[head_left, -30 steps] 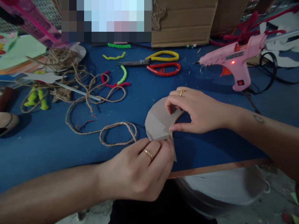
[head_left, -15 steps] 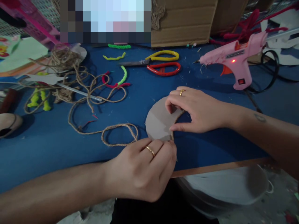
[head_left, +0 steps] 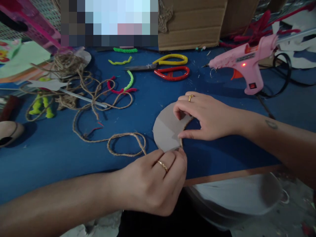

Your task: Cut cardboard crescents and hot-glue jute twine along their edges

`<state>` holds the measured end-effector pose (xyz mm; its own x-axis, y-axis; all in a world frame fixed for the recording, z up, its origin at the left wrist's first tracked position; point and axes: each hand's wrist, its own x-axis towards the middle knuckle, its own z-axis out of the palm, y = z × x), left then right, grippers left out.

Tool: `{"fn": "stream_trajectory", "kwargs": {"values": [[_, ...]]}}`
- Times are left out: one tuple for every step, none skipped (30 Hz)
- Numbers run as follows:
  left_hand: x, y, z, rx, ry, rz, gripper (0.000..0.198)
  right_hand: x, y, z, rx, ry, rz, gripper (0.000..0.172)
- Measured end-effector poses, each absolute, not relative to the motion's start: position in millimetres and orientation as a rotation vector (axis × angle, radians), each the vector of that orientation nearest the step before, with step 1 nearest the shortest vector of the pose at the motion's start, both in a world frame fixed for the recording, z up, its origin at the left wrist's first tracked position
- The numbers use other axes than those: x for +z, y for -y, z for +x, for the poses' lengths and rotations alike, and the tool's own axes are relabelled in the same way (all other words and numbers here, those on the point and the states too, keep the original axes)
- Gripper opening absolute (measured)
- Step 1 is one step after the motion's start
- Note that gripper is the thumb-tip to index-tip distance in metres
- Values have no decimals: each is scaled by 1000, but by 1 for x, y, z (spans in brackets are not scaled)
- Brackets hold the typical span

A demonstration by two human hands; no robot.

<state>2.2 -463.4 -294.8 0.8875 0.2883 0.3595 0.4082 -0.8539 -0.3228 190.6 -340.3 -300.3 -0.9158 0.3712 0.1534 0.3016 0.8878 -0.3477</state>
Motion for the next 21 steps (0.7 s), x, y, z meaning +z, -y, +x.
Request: {"fn": "stream_trajectory", "kwargs": {"values": [[-295, 463, 2, -419, 511, -2658, 26, -301, 340, 191, 468, 2841, -511, 38], [-295, 463, 2, -420, 512, -2657, 26, -301, 340, 191, 464, 2842, -507, 40], [-295, 463, 2, -425, 510, -2656, 27, -301, 341, 191, 461, 2843, -501, 42], [-295, 463, 1, -429, 513, -2657, 27, -301, 341, 191, 455, 2845, -496, 45], [-295, 462, 1, -434, 515, -2656, 27, -301, 341, 191, 448, 2849, -492, 47], [-295, 462, 1, -444, 517, -2654, 26, -301, 341, 191, 439, 2854, -492, 50], [-296, 462, 1, -452, 514, -2654, 26, -301, 342, 191, 428, 2859, -495, 51], [-296, 462, 1, -456, 513, -2653, 26, -301, 342, 191, 418, 2864, -500, 52], [-297, 462, 1, -454, 517, -2651, 26, -301, 342, 191, 413, 2868, -508, 52], [-297, 462, 1, -448, 517, -2647, 26, -301, 343, 191, 411, 2871, -516, 52], [-297, 462, 1, -443, 517, -2641, 26, -301, 343, 190, 412, 2873, -526, 52], [-297, 462, 1, -435, 515, -2638, 26, -301, 343, 190, 413, 2875, -537, 52], [-297, 462, 1, -430, 510, -2636, 26, -301, 344, 190, 413, 2876, -547, 52], [-296, 462, 1, -429, 504, -2635, 26, -301, 344, 190, 413, 2877, -557, 52], [-296, 462, 1, -427, 504, -2636, 26, -301, 344, 190, 412, 2879, -564, 52], [-296, 463, 1, -424, 507, -2635, 26, -301, 345, 190, 411, 2881, -569, 52], [-296, 463, 1, -425, 510, -2634, 26, -301, 345, 190, 408, 2883, -574, 52], [-296, 463, 2, -431, 510, -2633, 26, -301, 346, 191, 403, 2883, -576, 53], [-296, 462, 2, -436, 510, -2633, 26, -301, 346, 191, 396, 2881, -577, 54], [-296, 462, 2, -442, 506, -2635, 26, -301, 347, 191, 388, 2877, -576, 55], [-296, 462, 2, -448, 502, -2637, 26, -302, 347, 191, 379, 2872, -576, 57]]}}
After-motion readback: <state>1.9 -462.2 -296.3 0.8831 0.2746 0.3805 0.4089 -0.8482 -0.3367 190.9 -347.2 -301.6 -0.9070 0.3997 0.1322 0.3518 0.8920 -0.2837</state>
